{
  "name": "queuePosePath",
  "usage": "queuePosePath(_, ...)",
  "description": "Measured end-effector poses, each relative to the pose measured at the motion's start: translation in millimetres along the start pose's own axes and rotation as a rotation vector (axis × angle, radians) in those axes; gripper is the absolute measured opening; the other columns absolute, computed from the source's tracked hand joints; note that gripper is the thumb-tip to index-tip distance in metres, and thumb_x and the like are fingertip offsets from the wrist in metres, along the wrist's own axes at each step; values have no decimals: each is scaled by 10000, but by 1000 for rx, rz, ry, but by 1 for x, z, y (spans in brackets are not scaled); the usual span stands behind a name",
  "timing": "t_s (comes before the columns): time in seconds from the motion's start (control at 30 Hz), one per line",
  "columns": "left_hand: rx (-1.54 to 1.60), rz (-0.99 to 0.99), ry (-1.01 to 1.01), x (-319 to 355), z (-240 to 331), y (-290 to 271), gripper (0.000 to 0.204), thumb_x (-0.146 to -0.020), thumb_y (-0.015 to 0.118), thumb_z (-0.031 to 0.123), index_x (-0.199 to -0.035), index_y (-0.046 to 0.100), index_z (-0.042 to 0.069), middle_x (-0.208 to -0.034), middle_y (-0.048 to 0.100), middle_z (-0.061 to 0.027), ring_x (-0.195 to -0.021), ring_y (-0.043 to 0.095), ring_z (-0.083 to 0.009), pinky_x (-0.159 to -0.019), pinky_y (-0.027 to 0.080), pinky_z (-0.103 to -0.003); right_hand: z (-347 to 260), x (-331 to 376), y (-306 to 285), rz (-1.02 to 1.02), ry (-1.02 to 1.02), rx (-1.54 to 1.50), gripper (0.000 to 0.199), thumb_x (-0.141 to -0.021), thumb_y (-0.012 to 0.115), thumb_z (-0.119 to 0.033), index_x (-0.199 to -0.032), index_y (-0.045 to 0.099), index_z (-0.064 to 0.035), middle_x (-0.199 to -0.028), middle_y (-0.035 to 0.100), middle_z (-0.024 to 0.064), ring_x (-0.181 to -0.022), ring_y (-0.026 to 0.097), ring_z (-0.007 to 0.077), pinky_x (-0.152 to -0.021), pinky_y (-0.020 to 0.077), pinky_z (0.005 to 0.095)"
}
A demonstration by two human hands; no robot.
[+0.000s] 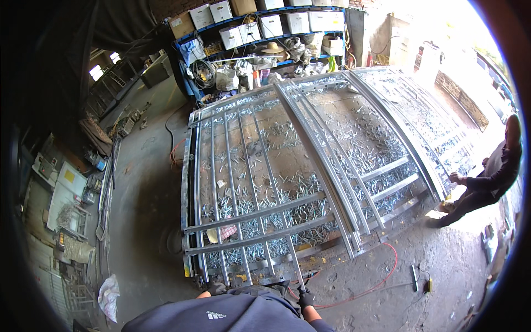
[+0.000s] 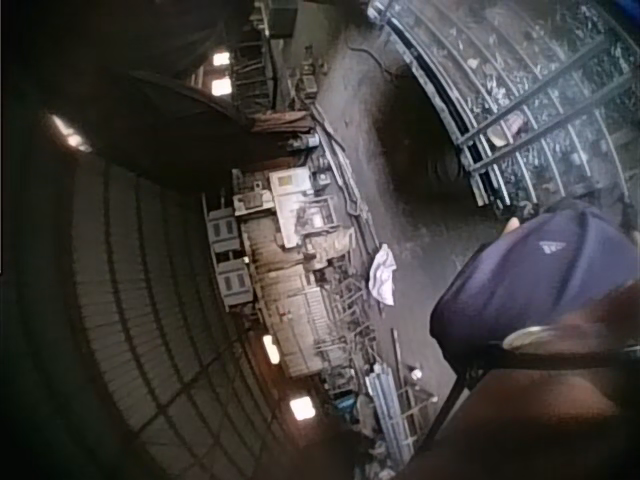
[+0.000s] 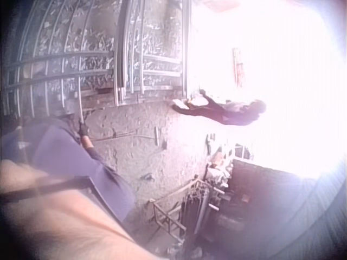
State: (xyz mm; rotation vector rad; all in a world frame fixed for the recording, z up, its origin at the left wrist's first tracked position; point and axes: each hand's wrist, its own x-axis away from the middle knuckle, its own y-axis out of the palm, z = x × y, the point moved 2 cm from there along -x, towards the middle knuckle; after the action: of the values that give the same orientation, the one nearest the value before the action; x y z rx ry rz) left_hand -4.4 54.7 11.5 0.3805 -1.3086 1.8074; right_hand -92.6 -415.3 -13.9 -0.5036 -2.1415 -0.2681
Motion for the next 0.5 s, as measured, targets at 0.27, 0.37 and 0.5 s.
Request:
queuePosePath(0.27,-10,128,20,14,-13,7,416,-874,583,462,-833,702,65,-891,686,-198,-861,657,-382,-741,483,-483,8,-3,4,94,9,-34,254,-891,708,-368,-1010,700,-144,-636,457,-35,-482,419,99,-423,426,321)
queuePosePath(0.37,53,126,0,25,-20,10,447,-868,578,484,-811,716,63,-863,690,-201,-826,664,-384,-720,485,-485,10,-7,5,94,8,-42,290,-880,715,-381,-1026,698,-130,-652,461,-24,-508,443,121,-440,460,337)
queuePosePath(0.5,93,28,-67,32,-30,11,403,-881,564,450,-823,699,75,-880,684,-186,-854,656,-370,-736,482,-470,8,-7,6,76,15,-74,370,-858,725,-431,-1045,691,-114,-723,489,9,-601,511,179,-498,520,397)
